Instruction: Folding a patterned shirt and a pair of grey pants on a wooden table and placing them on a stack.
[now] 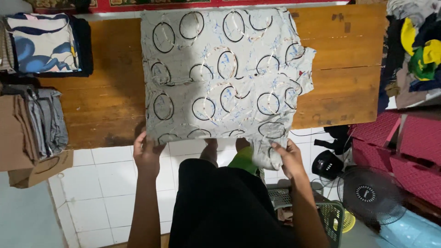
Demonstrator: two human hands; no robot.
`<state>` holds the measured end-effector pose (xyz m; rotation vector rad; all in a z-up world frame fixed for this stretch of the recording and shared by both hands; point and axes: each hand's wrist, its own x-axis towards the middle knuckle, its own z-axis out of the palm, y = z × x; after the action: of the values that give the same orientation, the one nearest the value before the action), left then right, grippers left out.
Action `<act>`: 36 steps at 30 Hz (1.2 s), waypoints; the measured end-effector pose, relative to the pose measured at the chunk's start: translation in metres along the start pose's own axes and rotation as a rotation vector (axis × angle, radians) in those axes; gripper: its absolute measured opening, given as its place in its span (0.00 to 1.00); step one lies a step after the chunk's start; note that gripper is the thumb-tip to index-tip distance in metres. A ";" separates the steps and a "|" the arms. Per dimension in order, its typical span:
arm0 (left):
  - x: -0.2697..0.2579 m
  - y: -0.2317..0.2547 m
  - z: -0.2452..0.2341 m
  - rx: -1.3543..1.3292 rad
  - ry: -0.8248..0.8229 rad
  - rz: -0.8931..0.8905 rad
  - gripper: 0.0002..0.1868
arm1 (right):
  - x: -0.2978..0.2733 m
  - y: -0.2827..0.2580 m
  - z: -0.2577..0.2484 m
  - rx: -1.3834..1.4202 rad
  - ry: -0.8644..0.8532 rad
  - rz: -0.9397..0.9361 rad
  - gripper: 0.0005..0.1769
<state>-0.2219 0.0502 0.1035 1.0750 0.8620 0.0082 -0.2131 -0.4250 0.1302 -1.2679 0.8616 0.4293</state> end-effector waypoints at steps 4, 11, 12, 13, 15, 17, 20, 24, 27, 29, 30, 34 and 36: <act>0.027 -0.001 0.003 -0.083 -0.054 0.041 0.15 | 0.014 -0.036 -0.007 0.035 0.024 -0.045 0.11; 0.071 0.033 0.048 -0.121 -0.015 0.059 0.13 | 0.056 -0.116 0.007 0.117 -0.080 -0.036 0.07; 0.078 0.034 0.049 -0.101 -0.026 0.059 0.13 | 0.070 -0.118 0.003 0.113 -0.070 -0.058 0.05; 0.078 0.040 0.060 -0.101 -0.023 0.063 0.13 | 0.072 -0.129 0.007 0.113 -0.076 -0.058 0.05; 0.082 0.057 0.079 -0.102 0.026 0.043 0.12 | 0.080 -0.151 0.023 0.070 -0.092 -0.098 0.06; 0.087 0.065 0.090 -0.098 0.062 0.040 0.12 | 0.104 -0.155 0.021 0.108 -0.138 -0.108 0.06; 0.109 0.058 0.090 -0.123 0.066 0.044 0.11 | 0.131 -0.163 0.026 0.143 -0.181 -0.130 0.04; 0.140 0.051 0.093 -0.161 0.042 0.106 0.10 | 0.148 -0.183 0.042 0.101 -0.133 -0.115 0.02; 0.163 0.050 0.094 -0.192 0.002 0.090 0.09 | 0.176 -0.186 0.038 0.079 -0.157 -0.092 0.03; 0.171 0.055 0.103 -0.179 0.038 0.063 0.08 | 0.197 -0.188 0.040 0.093 -0.173 -0.077 0.05; 0.174 0.057 0.107 -0.163 0.074 0.032 0.08 | 0.207 -0.188 0.039 0.107 -0.184 -0.058 0.09; 0.192 0.051 0.117 -0.076 0.068 0.071 0.07 | 0.238 -0.190 0.048 0.149 -0.288 -0.022 0.13; 0.195 0.055 0.127 -0.063 0.132 -0.019 0.07 | 0.260 -0.182 0.045 0.078 -0.231 -0.003 0.15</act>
<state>0.0108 0.0597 0.0516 1.0156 0.9846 0.0904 0.0937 -0.4771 0.0527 -1.1228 0.6741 0.5240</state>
